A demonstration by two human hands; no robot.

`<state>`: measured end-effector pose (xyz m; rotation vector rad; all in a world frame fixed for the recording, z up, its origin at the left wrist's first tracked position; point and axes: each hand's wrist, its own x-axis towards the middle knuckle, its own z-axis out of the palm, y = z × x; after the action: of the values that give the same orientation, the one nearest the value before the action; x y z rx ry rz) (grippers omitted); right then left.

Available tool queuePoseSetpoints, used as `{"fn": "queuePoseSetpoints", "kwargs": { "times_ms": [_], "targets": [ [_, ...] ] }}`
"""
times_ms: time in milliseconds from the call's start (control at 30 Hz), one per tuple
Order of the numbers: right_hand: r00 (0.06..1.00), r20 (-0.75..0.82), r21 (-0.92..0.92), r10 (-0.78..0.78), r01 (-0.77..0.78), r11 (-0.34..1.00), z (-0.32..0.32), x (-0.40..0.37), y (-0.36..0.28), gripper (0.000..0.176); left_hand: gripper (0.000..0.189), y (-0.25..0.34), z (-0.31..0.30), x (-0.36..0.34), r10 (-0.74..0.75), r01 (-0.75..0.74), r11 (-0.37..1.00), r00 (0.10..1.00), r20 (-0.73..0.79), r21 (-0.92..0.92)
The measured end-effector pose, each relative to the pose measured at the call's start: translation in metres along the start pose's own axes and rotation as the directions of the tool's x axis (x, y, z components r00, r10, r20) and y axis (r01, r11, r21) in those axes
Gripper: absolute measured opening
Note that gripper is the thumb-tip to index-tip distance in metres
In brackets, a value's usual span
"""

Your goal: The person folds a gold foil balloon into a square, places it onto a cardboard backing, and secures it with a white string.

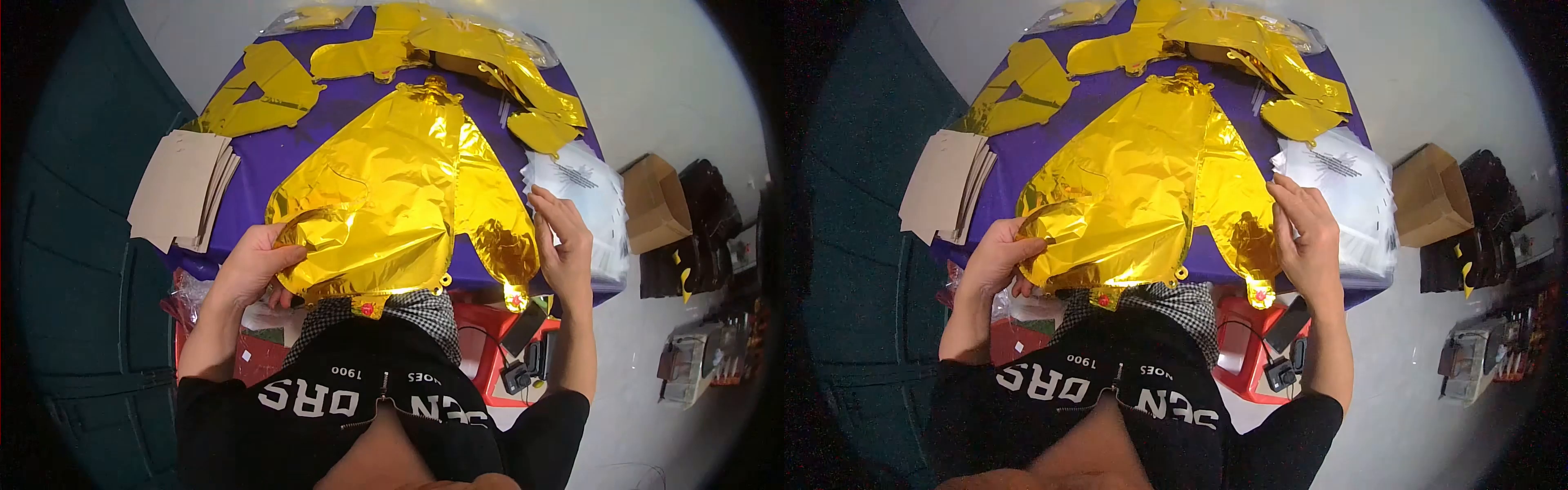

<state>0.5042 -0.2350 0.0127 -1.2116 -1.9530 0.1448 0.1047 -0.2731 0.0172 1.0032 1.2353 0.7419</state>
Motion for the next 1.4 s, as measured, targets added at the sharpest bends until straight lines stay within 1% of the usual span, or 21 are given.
{"fn": "queuePoseSetpoints", "kwargs": {
  "times_ms": [233,433,533,733,833,1033,1133,1233,1400],
  "targets": [
    [1.000,0.019,0.000,-0.020,0.020,1.000,0.002,0.002,-0.003,0.028,0.020,-0.005,0.002,-0.004,0.014,-0.015,1.000,0.999,-0.050,-0.023],
    [0.999,0.046,0.003,-0.016,0.016,1.000,0.004,0.001,-0.005,0.028,0.023,-0.011,0.001,-0.005,0.038,-0.039,0.996,0.999,-0.024,-0.079],
    [0.998,0.046,-0.005,-0.034,0.035,0.999,0.004,0.001,-0.006,0.028,0.025,-0.009,0.005,-0.006,0.022,-0.028,0.994,0.998,-0.054,-0.106],
    [0.998,0.064,0.011,0.002,-0.003,1.000,0.003,-0.001,-0.008,0.027,0.029,-0.013,0.009,-0.003,0.038,-0.041,0.982,0.999,-0.019,-0.186],
    [0.998,0.060,0.017,-0.013,0.012,1.000,0.003,-0.002,-0.007,0.027,0.030,-0.014,0.011,-0.002,0.020,-0.025,0.989,0.999,-0.035,-0.148],
    [0.997,0.075,0.029,-0.015,0.013,1.000,0.006,-0.003,-0.007,0.028,0.030,-0.005,0.012,-0.004,-0.029,0.030,0.999,0.999,0.014,-0.026],
    [0.996,0.085,0.031,-0.020,0.017,0.999,0.008,-0.003,-0.006,0.028,0.030,-0.001,0.013,-0.006,-0.036,0.036,0.999,0.999,0.003,-0.031],
    [0.996,0.093,0.039,-0.011,0.008,0.999,0.009,-0.003,-0.009,0.028,0.033,-0.001,0.012,-0.006,-0.016,0.016,1.000,1.000,-0.008,-0.012],
    [0.996,0.092,0.045,-0.010,0.006,0.999,0.009,-0.002,-0.009,0.028,0.033,-0.004,0.008,-0.006,-0.034,0.034,0.999,0.999,0.005,-0.023]
  ]
}}
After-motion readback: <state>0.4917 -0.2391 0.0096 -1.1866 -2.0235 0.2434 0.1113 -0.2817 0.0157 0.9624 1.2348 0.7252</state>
